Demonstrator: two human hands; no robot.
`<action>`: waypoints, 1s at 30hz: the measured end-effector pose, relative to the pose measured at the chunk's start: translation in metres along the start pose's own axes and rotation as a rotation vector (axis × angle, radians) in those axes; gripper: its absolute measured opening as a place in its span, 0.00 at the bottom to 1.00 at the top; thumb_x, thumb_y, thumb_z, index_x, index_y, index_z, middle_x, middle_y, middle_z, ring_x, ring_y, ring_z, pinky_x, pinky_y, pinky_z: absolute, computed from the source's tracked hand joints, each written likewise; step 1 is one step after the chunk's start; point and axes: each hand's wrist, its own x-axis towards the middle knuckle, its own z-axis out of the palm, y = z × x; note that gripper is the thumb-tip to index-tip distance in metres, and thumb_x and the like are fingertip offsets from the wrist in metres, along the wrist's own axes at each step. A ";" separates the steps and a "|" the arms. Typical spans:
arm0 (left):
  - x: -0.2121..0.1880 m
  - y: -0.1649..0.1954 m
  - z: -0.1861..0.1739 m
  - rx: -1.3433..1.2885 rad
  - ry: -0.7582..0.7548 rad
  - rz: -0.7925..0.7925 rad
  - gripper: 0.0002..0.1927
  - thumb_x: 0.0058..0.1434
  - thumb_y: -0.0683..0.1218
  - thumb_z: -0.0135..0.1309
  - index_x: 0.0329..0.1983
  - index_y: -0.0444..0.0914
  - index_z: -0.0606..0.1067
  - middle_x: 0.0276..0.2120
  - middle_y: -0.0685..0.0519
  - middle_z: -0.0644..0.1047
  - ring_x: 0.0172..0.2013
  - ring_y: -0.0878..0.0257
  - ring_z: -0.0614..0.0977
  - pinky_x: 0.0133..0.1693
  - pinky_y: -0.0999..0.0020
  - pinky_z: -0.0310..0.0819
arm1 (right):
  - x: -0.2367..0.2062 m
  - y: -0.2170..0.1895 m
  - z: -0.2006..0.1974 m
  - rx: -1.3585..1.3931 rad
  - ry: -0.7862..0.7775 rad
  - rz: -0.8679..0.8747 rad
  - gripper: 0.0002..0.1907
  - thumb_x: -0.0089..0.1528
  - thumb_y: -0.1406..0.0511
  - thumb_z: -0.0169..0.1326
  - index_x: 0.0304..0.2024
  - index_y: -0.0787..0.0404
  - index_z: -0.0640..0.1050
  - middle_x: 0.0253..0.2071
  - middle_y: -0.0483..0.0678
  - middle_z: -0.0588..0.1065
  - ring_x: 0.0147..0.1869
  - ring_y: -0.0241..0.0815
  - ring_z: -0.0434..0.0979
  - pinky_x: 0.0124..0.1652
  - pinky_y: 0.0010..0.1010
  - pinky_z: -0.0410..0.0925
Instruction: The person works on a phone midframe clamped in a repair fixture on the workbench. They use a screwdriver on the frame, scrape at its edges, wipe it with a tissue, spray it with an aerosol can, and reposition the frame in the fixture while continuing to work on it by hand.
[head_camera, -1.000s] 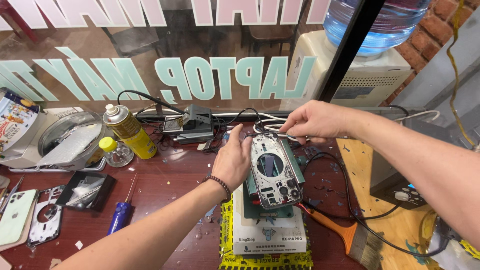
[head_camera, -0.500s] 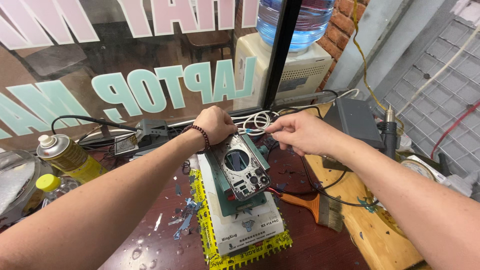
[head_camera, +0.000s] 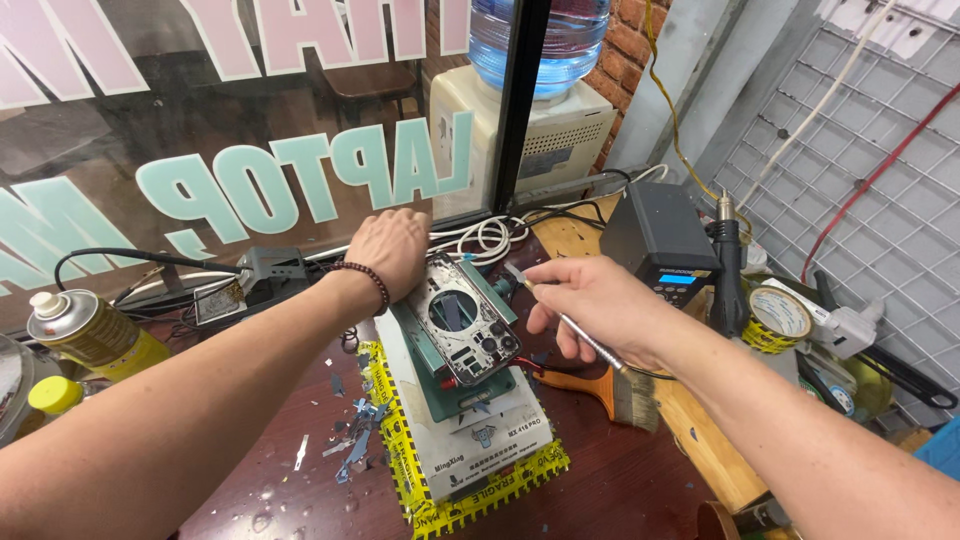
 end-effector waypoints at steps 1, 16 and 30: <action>-0.005 -0.008 -0.002 -0.069 -0.007 -0.089 0.09 0.64 0.42 0.49 0.44 0.33 0.76 0.43 0.41 0.79 0.47 0.48 0.80 0.50 0.54 0.72 | -0.003 0.001 0.003 -0.017 -0.001 0.025 0.25 0.64 0.63 0.50 0.64 0.61 0.72 0.31 0.50 0.79 0.17 0.34 0.71 0.16 0.25 0.62; -0.100 -0.035 -0.011 -0.514 -0.168 -0.627 0.11 0.61 0.47 0.59 0.41 0.36 0.83 0.36 0.41 0.84 0.39 0.49 0.86 0.46 0.57 0.79 | -0.008 0.009 0.018 -0.016 0.038 0.143 0.23 0.64 0.63 0.51 0.62 0.57 0.71 0.34 0.51 0.80 0.18 0.33 0.68 0.18 0.26 0.61; -0.074 0.008 0.000 -0.743 -0.064 -0.560 0.34 0.57 0.56 0.61 0.63 0.34 0.70 0.44 0.41 0.82 0.46 0.52 0.84 0.49 0.61 0.77 | 0.056 -0.012 0.044 -0.310 0.081 -0.065 0.21 0.59 0.68 0.54 0.55 0.60 0.80 0.26 0.49 0.80 0.15 0.34 0.68 0.17 0.27 0.61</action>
